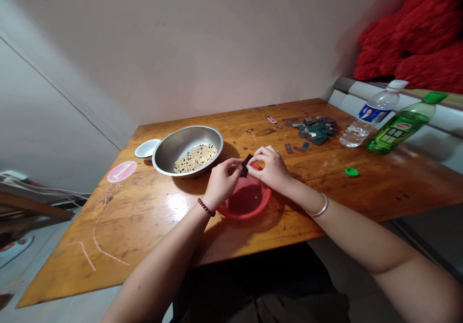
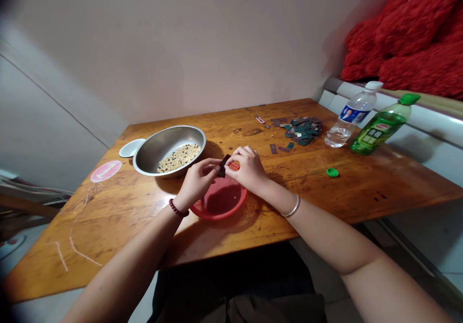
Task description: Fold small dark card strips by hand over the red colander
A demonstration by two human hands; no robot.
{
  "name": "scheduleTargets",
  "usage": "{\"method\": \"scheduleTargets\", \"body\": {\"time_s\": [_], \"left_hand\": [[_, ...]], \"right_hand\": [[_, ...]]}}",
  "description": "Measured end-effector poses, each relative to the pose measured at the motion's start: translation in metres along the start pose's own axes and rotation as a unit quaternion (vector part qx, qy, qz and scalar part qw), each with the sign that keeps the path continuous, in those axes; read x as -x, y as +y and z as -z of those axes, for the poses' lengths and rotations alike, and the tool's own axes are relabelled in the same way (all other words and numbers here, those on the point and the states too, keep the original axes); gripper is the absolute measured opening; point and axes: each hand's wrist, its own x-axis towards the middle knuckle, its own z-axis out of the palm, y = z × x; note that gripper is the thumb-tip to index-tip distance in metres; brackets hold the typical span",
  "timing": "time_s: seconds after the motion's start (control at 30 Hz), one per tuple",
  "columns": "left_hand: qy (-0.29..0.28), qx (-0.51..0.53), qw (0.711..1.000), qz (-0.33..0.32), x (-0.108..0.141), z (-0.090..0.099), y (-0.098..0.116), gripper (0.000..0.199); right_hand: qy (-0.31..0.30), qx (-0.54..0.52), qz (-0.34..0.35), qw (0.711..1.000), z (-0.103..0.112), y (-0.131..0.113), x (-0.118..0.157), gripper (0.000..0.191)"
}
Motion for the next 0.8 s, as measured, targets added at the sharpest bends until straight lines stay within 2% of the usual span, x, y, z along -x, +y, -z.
{"method": "scheduleTargets", "body": {"time_s": [0.43, 0.8], "left_hand": [[0.001, -0.01, 1.0, -0.007, -0.0008, -0.0002, -0.003, 0.026], [0.003, -0.007, 1.0, -0.008, 0.0003, -0.0003, -0.0024, 0.026]], "right_hand": [[-0.009, 0.011, 0.032, 0.999, 0.0017, 0.0022, 0.0001, 0.004], [-0.01, 0.018, 0.015, 1.0, 0.0018, 0.0014, -0.0003, 0.001]]}}
